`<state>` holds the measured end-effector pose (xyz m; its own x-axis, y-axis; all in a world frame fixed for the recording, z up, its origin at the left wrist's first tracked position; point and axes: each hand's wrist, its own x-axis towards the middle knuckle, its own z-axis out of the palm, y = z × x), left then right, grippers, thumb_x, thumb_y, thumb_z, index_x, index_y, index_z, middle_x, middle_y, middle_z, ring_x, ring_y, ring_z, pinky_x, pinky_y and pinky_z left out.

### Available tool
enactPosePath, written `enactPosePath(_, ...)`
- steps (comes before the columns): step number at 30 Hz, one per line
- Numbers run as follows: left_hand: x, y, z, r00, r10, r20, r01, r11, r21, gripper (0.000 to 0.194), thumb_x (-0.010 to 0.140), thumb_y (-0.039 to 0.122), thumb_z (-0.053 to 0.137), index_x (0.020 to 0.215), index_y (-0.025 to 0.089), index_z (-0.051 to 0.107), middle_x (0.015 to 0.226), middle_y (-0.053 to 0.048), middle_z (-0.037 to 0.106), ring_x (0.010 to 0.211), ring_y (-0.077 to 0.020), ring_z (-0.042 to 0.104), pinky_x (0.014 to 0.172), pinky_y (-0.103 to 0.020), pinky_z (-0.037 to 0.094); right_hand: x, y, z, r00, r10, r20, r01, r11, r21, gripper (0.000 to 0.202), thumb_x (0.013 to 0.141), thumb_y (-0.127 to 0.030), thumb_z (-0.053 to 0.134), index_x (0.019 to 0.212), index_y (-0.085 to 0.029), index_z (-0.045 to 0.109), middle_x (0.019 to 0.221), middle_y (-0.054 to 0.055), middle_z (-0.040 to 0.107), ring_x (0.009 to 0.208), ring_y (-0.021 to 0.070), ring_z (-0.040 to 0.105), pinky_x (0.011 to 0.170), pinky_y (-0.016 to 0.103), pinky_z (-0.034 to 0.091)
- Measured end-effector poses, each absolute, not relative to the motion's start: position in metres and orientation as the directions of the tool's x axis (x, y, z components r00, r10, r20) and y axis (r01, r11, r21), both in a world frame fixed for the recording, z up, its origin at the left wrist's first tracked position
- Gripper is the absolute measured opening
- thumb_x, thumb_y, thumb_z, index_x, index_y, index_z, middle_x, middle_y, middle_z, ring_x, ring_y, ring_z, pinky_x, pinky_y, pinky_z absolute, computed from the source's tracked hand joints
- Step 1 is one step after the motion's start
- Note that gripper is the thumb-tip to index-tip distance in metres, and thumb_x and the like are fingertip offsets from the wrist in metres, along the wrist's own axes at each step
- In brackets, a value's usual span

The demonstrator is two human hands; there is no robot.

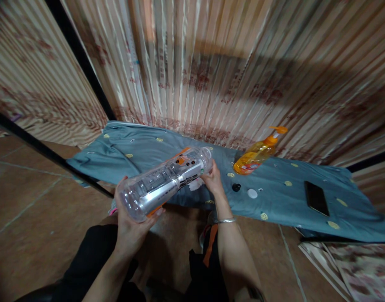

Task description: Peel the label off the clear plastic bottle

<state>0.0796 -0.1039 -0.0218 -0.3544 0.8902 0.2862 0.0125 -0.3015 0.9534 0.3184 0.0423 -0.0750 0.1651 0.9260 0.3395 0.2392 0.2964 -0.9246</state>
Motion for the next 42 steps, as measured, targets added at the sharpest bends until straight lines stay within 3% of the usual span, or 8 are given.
enactPosePath(7, 0.079, -0.104, -0.022, -0.322, 0.908, 0.269, -0.004, -0.286, 0.958, 0.117, 0.06, 0.044, 0.098, 0.154, 0.032, 0.03, 0.146, -0.013, 0.051, 0.13, -0.0331, 0.062, 0.108, -0.047, 0.055, 0.323, 0.042, -0.078, 0.16, 0.934, 0.319, 0.268, 0.27, -0.925, 0.07, 0.065, -0.048, 0.083, 0.125, -0.021, 0.059, 0.115, 0.012, 0.077, 0.107, 0.0307, 0.073, 0.103, 0.048, 0.056)
enactPosePath(12, 0.078, -0.106, -0.023, -0.318, 0.911, 0.262, -0.021, -0.283, 0.959, 0.113, 0.062, 0.039, 0.096, 0.153, 0.031, 0.03, 0.145, -0.012, 0.05, 0.128, -0.0304, 0.063, 0.106, -0.044, 0.055, 0.324, 0.042, -0.079, 0.172, 0.934, 0.314, 0.28, 0.26, -0.924, 0.078, 0.062, -0.049, 0.086, 0.129, -0.019, 0.058, 0.114, 0.012, 0.078, 0.107, 0.0314, 0.073, 0.105, 0.048, 0.056)
enactPosePath(25, 0.079, -0.106, -0.021, -0.329, 0.905, 0.27, -0.013, -0.29, 0.957, 0.11, 0.063, 0.04, 0.095, 0.153, 0.031, 0.031, 0.14, -0.012, 0.053, 0.119, -0.0303, 0.067, 0.1, -0.044, 0.059, 0.325, 0.041, -0.079, 0.181, 0.934, 0.309, 0.278, 0.252, -0.927, 0.075, 0.067, -0.051, 0.084, 0.13, -0.019, 0.059, 0.112, 0.012, 0.078, 0.105, 0.0299, 0.074, 0.101, 0.048, 0.058)
enactPosePath(32, 0.077, -0.107, -0.02, -0.322, 0.905, 0.277, -0.022, -0.299, 0.954, 0.11, 0.063, 0.036, 0.095, 0.152, 0.031, 0.031, 0.138, -0.01, 0.055, 0.118, -0.0281, 0.068, 0.099, -0.041, 0.06, 0.322, 0.042, -0.081, 0.183, 0.934, 0.307, 0.214, 0.267, -0.94, 0.085, 0.06, -0.048, 0.087, 0.133, -0.019, 0.056, 0.119, 0.013, 0.076, 0.109, 0.0308, 0.073, 0.102, 0.048, 0.059)
enactPosePath(42, 0.077, -0.111, -0.017, -0.324, 0.893, 0.313, 0.019, -0.325, 0.946, 0.107, 0.064, 0.034, 0.095, 0.151, 0.031, 0.033, 0.136, -0.009, 0.058, 0.116, -0.0242, 0.071, 0.098, -0.036, 0.061, 0.333, 0.043, -0.087, 0.18, 0.938, 0.297, 0.321, 0.23, -0.919, 0.079, 0.066, -0.047, 0.083, 0.134, -0.016, 0.057, 0.119, 0.016, 0.075, 0.11, 0.0329, 0.071, 0.101, 0.052, 0.058)
